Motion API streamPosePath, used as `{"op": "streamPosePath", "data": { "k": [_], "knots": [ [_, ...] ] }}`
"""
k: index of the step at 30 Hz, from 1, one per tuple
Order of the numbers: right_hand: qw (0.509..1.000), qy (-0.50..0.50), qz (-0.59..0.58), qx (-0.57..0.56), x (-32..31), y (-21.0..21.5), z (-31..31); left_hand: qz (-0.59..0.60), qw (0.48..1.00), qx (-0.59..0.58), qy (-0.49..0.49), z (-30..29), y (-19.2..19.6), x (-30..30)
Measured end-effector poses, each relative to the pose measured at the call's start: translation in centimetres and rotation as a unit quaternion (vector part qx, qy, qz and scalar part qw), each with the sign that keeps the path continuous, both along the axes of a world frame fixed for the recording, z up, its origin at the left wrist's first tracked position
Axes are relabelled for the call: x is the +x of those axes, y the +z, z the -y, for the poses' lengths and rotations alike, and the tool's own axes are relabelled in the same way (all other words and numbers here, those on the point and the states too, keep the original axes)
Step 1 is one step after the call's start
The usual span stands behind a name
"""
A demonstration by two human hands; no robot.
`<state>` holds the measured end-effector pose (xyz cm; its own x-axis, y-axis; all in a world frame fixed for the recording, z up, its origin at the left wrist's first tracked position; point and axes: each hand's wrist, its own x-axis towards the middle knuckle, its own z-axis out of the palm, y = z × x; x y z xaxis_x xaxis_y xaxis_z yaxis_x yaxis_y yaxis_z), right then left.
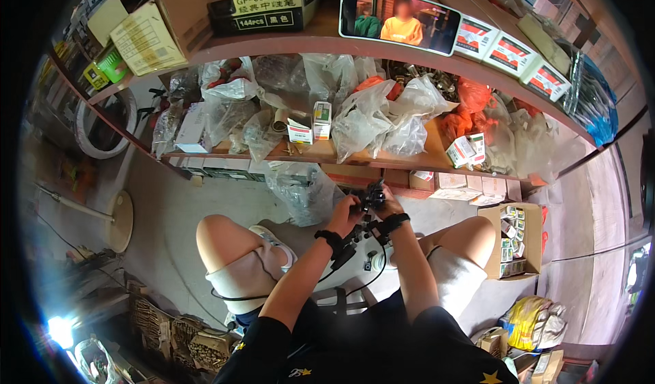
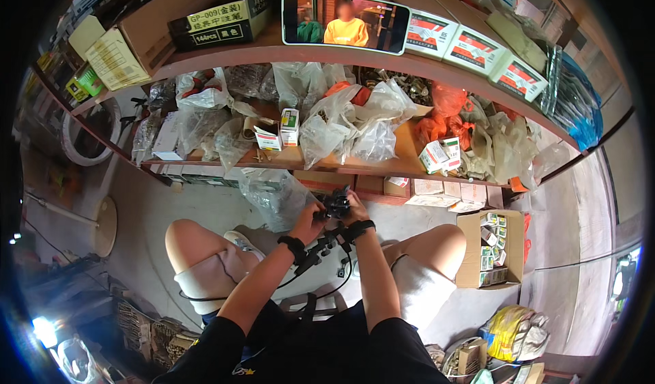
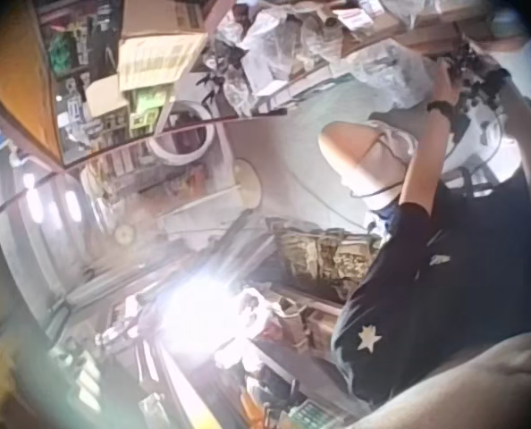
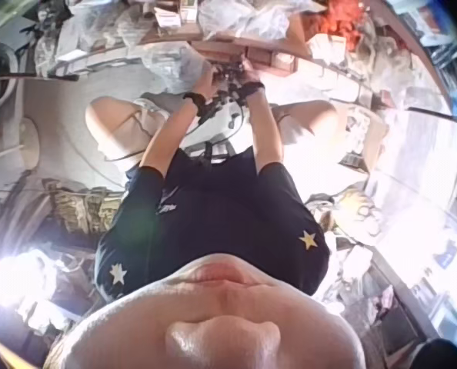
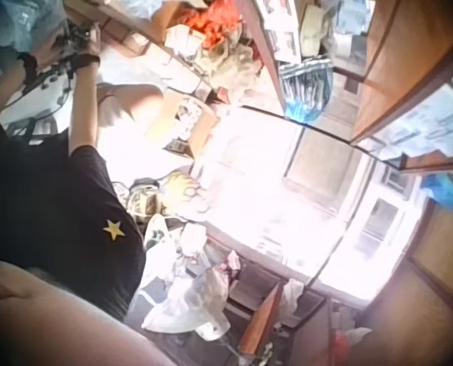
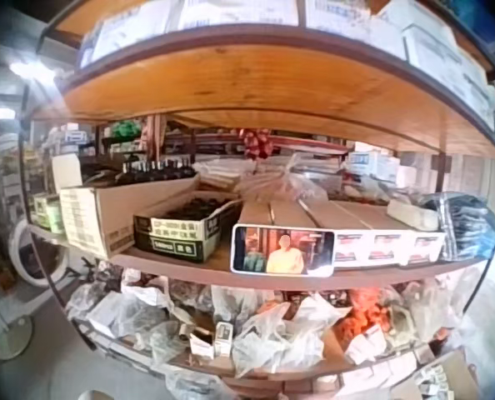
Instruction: Assembling small black plastic hardware components at a workbench.
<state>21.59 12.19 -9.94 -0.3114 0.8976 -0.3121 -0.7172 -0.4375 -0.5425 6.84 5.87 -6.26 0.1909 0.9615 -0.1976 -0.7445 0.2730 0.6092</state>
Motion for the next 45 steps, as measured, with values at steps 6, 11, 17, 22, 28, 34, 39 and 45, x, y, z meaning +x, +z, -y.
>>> {"op": "streamPosePath", "data": {
  "k": [6, 11, 17, 22, 28, 34, 39, 45],
  "knots": [
    [0.996, 0.013, -0.047, 0.077, -0.6, 10.0, 1.9, 0.064, 0.994, -0.082, -0.037, 0.5, 10.2, -0.8],
    [0.985, 0.072, -0.100, 0.120, -2.3, 15.4, 3.7, 0.127, 0.983, -0.122, 0.058, 0.8, 13.3, -1.9],
    [0.971, 0.120, -0.193, -0.080, -3.1, 16.7, 3.2, 0.125, 0.984, -0.130, -0.002, -0.2, 13.6, -4.6],
    [0.918, 0.161, -0.332, -0.143, -2.9, 16.3, 1.9, 0.114, 0.986, -0.119, 0.028, -1.2, 15.1, -7.5],
    [0.877, 0.158, -0.365, -0.270, -2.7, 17.2, 3.3, 0.080, 0.974, -0.138, 0.158, -2.4, 12.4, -12.7],
    [0.869, 0.185, -0.366, -0.275, -2.4, 18.0, 3.1, 0.006, 0.960, -0.148, 0.236, -4.3, 8.4, -16.9],
    [0.886, 0.179, -0.358, -0.236, -2.0, 18.1, 2.9, 0.062, 0.971, -0.122, 0.193, -5.5, 7.8, -15.9],
    [0.896, 0.169, -0.352, -0.212, -2.1, 18.8, 3.1, 0.033, 0.969, -0.160, 0.183, -8.6, 8.0, -15.9]
  ]
}}
